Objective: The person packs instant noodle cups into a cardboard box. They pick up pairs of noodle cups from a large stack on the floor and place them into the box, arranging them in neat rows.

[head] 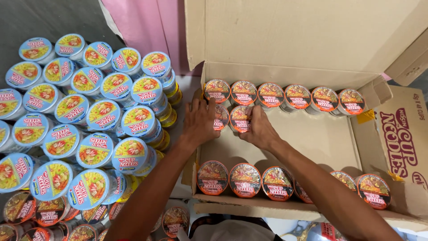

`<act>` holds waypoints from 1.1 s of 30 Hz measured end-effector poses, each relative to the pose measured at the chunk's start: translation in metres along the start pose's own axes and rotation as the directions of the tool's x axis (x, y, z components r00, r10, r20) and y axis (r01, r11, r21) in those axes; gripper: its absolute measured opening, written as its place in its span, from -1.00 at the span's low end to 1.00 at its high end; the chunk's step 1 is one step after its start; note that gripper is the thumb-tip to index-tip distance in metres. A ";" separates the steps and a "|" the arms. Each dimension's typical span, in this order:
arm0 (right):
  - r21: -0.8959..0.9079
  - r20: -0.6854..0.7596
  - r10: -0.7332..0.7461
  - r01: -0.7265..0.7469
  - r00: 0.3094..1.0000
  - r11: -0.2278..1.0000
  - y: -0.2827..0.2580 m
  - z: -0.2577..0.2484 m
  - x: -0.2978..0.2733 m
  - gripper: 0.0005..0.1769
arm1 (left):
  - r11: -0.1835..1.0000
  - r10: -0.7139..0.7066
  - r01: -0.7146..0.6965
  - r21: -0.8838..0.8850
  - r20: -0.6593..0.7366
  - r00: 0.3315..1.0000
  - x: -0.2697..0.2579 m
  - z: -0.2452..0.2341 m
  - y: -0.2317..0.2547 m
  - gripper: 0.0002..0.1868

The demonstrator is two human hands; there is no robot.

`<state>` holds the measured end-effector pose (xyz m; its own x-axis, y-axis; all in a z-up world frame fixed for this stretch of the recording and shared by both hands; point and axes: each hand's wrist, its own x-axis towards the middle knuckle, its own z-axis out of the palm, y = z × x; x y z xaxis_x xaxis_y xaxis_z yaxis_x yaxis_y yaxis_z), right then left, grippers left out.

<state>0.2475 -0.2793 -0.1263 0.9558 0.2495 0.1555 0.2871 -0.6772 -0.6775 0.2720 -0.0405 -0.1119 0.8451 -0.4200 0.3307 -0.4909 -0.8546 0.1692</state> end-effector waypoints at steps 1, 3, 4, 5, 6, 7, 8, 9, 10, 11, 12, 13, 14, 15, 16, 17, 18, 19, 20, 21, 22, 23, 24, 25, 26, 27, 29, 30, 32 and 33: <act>0.000 0.000 -0.001 0.001 1.000 1.000 0.001 0.000 0.001 -0.15 | 1.000 0.000 0.000 0.000 -0.001 1.000 0.001 -0.001 0.000 0.14; 0.014 -0.014 -0.022 0.022 1.000 1.000 0.004 0.002 0.001 -0.17 | 1.000 -0.002 0.002 -0.007 -0.004 1.000 0.001 -0.001 0.000 0.14; 0.015 -0.015 -0.023 0.023 1.000 1.000 0.004 0.002 0.002 -0.17 | 1.000 -0.002 0.002 -0.006 -0.005 1.000 0.001 -0.001 -0.001 0.14; 0.015 -0.016 -0.015 0.015 1.000 1.000 0.003 0.002 0.003 -0.18 | 1.000 -0.007 0.007 -0.017 0.009 1.000 0.002 0.000 -0.002 0.13; 0.015 -0.014 -0.004 0.005 1.000 1.000 0.003 0.003 0.002 -0.18 | 0.999 -0.013 0.014 -0.030 0.027 1.000 0.001 0.001 -0.001 0.12; 0.017 -0.013 -0.003 0.003 1.000 1.000 0.002 0.003 0.001 -0.18 | 0.999 -0.014 0.015 -0.030 0.030 0.999 -0.001 0.000 -0.001 0.12; 0.036 -0.015 -0.011 0.012 1.000 0.999 0.003 0.003 0.002 -0.18 | 0.999 -0.016 0.017 -0.044 0.018 1.000 0.000 -0.001 -0.001 0.13; 0.055 -0.017 -0.020 0.021 1.000 0.998 0.003 0.002 0.003 -0.18 | 0.998 -0.018 0.019 -0.058 0.005 1.000 0.001 -0.001 -0.001 0.14; 0.056 -0.014 -0.022 0.022 1.000 0.998 0.002 0.002 0.003 -0.18 | 0.998 -0.022 0.022 -0.057 0.006 1.000 0.000 0.001 -0.001 0.14; 0.058 -0.018 -0.024 0.025 1.000 0.998 0.000 0.003 0.002 -0.18 | 0.998 -0.030 0.031 -0.050 0.029 0.999 -0.001 0.002 -0.002 0.08; 0.057 -0.025 -0.025 0.026 0.999 0.998 0.000 0.002 0.002 -0.17 | 0.998 -0.034 0.037 -0.045 0.049 0.998 0.000 0.005 -0.002 0.03; 0.057 -0.025 -0.025 0.026 0.999 0.998 0.001 0.003 0.001 -0.17 | 0.998 -0.034 0.037 -0.045 0.049 0.998 0.000 0.002 -0.001 0.03; -0.001 -0.041 -0.057 0.057 0.998 0.998 0.002 0.003 0.001 -0.15 | 0.998 -0.041 0.044 -0.040 0.065 0.997 0.001 -0.001 0.000 0.06; -0.059 -0.056 -0.090 0.086 0.994 0.995 0.003 0.004 0.002 -0.12 | 0.998 -0.048 0.051 -0.035 0.081 0.996 0.002 -0.004 0.001 0.09; -0.057 -0.055 -0.089 0.086 0.995 0.995 0.004 0.004 0.002 -0.12 | 0.998 -0.049 0.052 -0.034 0.082 0.995 0.000 0.001 -0.002 0.09; -0.022 -0.031 -0.045 0.045 0.998 0.999 0.006 0.004 0.002 -0.14 | 1.000 -0.015 0.016 -0.011 0.046 0.999 -0.002 0.006 -0.005 0.09; 0.012 -0.005 -0.004 0.004 1.000 1.000 0.008 0.004 0.002 -0.16 | 1.000 0.020 -0.020 0.014 0.010 1.000 -0.004 0.012 -0.008 0.09; 0.012 -0.004 -0.005 0.005 1.000 1.000 0.007 0.002 0.001 -0.16 | 1.000 0.018 -0.018 0.015 0.010 1.000 -0.003 0.006 -0.006 0.09; -0.020 0.013 -0.014 0.015 1.000 1.000 0.006 0.001 0.002 -0.12 | 1.000 -0.004 0.003 0.011 0.045 0.999 -0.002 -0.001 -0.004 0.12; -0.052 0.030 -0.023 0.025 0.999 0.998 0.005 -0.001 0.003 -0.08 | 1.000 -0.025 0.025 0.007 0.079 0.997 -0.001 -0.007 -0.002 0.14; -0.053 0.027 -0.023 0.025 0.999 0.998 0.004 -0.003 0.002 -0.08 | 1.000 -0.023 0.023 0.007 0.077 0.997 0.000 -0.011 -0.001 0.14; -0.070 0.024 -0.027 0.028 0.999 0.997 0.003 -0.005 0.001 -0.04 | 0.999 -0.033 0.035 -0.020 0.070 0.997 0.000 -0.014 0.000 0.15; -0.084 0.026 -0.030 0.032 0.999 0.996 0.001 -0.005 0.000 -0.01 | 0.998 -0.048 0.051 -0.047 0.065 0.997 -0.002 -0.017 0.001 0.17; -0.084 0.027 -0.031 0.033 0.999 0.996 -0.001 -0.007 -0.001 -0.01 | 0.998 -0.050 0.053 -0.046 0.066 0.997 -0.004 -0.016 0.001 0.17; -0.099 0.046 0.004 0.000 0.999 0.995 -0.003 -0.010 -0.001 -0.01 | 0.998 -0.043 0.046 -0.044 0.061 0.997 -0.004 -0.015 0.001 0.16; -0.114 0.064 0.039 -0.032 0.997 0.993 -0.006 -0.013 -0.002 0.00 | 0.998 -0.037 0.039 -0.043 0.056 0.998 -0.005 -0.014 0.001 0.16; -0.120 0.069 0.049 -0.041 0.996 0.992 -0.008 -0.017 0.000 0.02 | 0.997 -0.046 0.048 -0.055 0.038 0.998 -0.004 -0.009 -0.001 0.12; -0.122 0.080 0.065 -0.055 0.995 0.991 -0.010 -0.018 -0.001 0.04 | 0.996 -0.058 0.060 -0.068 0.029 0.998 -0.005 -0.007 -0.002 0.09; -0.121 0.078 0.061 -0.052 0.995 0.991 -0.005 -0.016 -0.002 0.01 | 0.995 -0.068 0.071 -0.069 0.037 0.997 -0.005 -0.006 -0.003 0.08; -0.121 0.077 0.060 -0.050 0.995 0.991 -0.002 -0.016 -0.004 -0.01 | 0.994 -0.077 0.081 -0.072 0.046 0.996 -0.005 -0.005 -0.003 0.07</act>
<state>0.2438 -0.2899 -0.1139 0.9635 0.2610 0.0590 0.2441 -0.7674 -0.5928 0.2684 -0.0345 -0.1096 0.8894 -0.3662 0.2736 -0.4352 -0.8616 0.2614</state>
